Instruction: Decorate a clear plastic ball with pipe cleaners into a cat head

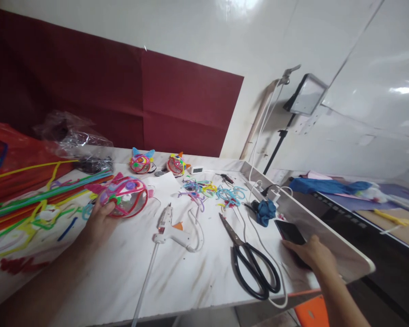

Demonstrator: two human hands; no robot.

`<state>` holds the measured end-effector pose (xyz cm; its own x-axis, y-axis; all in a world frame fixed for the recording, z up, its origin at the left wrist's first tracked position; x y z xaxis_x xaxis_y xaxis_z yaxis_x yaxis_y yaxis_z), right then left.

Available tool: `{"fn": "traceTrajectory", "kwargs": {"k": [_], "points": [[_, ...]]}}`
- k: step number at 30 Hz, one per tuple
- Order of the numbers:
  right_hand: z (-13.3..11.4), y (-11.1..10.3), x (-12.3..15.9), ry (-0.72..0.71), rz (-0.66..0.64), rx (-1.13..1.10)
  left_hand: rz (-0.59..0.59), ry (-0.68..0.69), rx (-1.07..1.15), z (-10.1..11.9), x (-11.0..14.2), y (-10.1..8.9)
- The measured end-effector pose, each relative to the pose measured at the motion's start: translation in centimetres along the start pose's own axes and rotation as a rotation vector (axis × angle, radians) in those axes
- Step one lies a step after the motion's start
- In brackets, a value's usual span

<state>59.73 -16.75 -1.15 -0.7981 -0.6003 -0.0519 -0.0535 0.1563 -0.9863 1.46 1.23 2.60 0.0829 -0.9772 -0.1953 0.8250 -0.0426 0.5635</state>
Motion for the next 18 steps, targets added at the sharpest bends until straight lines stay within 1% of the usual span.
{"fn": "traceTrajectory", "kwargs": {"k": [6,14,16,18], "points": [[-0.03,0.03,-0.23,-0.015,0.013,-0.049,0.015,-0.006,-0.003,-0.01,-0.04,-0.1],[0.32,0.67,-0.64,-0.014,0.018,-0.011,-0.001,0.021,0.029,0.21,-0.01,0.12],[0.16,0.49,-0.39,-0.031,0.052,0.014,0.011,0.023,0.021,0.17,-0.06,0.08],[-0.53,-0.17,0.21,-0.085,0.126,0.006,0.021,0.02,0.017,0.12,-0.1,0.06]]}}
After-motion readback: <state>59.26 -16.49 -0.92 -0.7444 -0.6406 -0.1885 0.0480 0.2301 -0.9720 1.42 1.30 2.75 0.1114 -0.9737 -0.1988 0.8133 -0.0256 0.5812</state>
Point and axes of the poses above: each hand's wrist, its own x-axis away from the middle knuckle, its own y-axis out of the palm, z = x × y, the point moved 2 cm from there along -x, towards the middle knuckle, and after that the axes turned 1 degree about x, right-handed, at the moved point
